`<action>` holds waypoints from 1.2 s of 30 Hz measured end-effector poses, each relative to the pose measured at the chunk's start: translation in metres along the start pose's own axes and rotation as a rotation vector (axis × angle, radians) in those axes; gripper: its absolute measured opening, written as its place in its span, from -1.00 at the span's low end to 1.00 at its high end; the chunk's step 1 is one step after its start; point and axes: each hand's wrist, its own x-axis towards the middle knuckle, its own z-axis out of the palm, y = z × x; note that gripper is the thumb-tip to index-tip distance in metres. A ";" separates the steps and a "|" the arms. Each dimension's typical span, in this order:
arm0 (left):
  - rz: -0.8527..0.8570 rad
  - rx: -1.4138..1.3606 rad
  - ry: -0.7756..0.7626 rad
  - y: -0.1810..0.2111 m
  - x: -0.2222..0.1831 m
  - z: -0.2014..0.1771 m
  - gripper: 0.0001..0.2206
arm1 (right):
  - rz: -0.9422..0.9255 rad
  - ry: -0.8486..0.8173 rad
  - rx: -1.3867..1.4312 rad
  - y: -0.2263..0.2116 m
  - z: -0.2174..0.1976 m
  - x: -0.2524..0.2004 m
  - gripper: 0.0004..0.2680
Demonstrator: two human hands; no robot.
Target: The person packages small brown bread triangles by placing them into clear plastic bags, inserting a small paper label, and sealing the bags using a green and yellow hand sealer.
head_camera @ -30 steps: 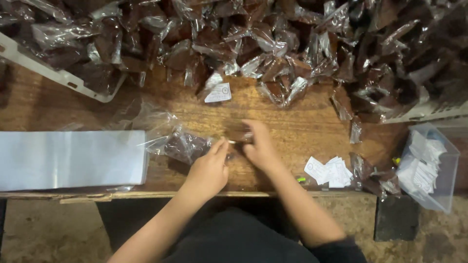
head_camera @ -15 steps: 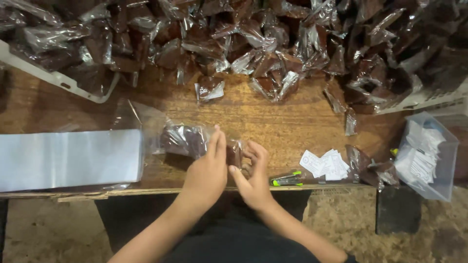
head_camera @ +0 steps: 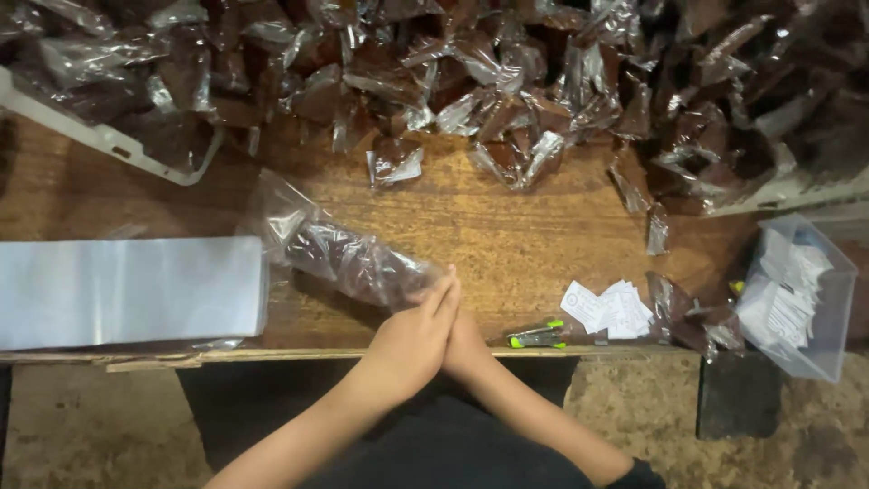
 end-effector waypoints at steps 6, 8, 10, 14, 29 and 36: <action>0.040 -0.170 0.162 -0.052 -0.012 0.024 -0.33 | 0.155 -0.163 0.028 0.045 -0.051 0.013 -0.75; 0.009 -0.161 0.164 -0.052 -0.016 0.019 -0.32 | 0.144 -0.063 -0.096 0.028 -0.066 0.062 -0.81; -0.013 -0.156 0.168 -0.053 -0.017 0.027 -0.30 | 0.135 0.045 -0.227 0.034 -0.075 0.105 -0.87; 0.125 0.121 0.355 -0.054 -0.019 0.031 -0.41 | 0.271 0.194 -0.520 0.060 -0.066 0.174 -0.76; 0.142 0.167 0.350 -0.044 -0.014 0.019 -0.46 | 0.594 0.495 0.470 0.089 -0.078 -0.011 -0.68; 0.043 0.337 0.268 0.006 0.001 0.004 -0.46 | 0.724 0.423 0.708 0.016 -0.046 -0.072 -0.83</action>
